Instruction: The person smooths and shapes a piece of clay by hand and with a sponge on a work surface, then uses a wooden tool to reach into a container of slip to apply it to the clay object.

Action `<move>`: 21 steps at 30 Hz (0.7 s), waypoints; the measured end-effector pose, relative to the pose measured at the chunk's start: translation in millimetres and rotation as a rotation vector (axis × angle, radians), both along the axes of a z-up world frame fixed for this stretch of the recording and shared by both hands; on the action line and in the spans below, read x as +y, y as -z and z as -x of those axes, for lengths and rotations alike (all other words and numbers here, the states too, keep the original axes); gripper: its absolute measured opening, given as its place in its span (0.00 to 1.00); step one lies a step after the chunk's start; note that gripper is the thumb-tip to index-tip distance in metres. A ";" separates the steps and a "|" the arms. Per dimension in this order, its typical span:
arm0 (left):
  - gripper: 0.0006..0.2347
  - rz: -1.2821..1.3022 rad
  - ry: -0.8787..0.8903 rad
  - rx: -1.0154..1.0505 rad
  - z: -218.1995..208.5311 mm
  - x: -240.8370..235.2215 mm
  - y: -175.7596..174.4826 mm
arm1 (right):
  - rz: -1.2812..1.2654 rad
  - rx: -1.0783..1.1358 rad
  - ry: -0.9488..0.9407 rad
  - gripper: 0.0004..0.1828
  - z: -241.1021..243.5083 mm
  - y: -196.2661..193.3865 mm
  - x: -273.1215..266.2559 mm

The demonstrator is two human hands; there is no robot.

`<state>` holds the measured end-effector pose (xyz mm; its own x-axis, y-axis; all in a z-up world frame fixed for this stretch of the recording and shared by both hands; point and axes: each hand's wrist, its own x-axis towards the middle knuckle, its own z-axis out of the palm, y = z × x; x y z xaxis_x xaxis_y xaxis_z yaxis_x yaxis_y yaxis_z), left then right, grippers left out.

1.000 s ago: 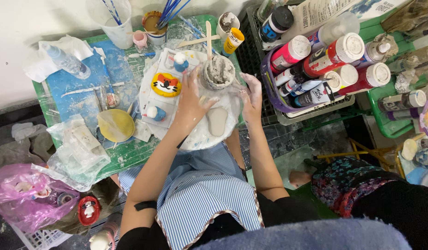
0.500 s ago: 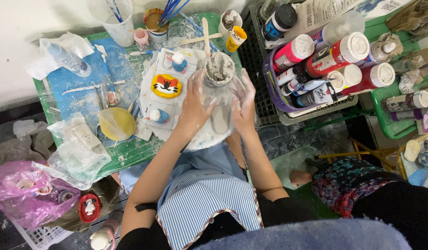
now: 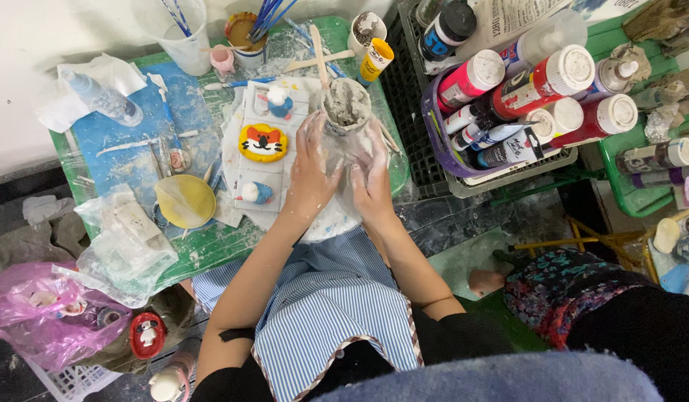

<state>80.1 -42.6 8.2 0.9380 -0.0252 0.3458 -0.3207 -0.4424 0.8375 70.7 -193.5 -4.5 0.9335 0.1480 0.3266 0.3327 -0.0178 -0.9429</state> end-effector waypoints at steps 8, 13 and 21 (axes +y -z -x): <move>0.39 0.018 0.036 -0.036 3.3 3.8 0.2 | 0.042 -0.239 0.174 0.32 -24.9 -11.5 -35.1; 0.38 -0.035 0.031 -0.109 5.5 1.1 2.4 | 0.180 -0.292 0.112 0.32 -45.3 -18.4 -48.7; 0.39 -0.061 0.041 -0.075 12.4 0.8 -3.3 | 0.180 -0.259 0.076 0.36 -54.6 -9.2 -39.1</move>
<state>67.7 -41.7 11.5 0.9073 -0.0867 0.4114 -0.4003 -0.4771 0.7824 125.3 -232.7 4.6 0.8334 0.1584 0.5294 0.5524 -0.2108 -0.8065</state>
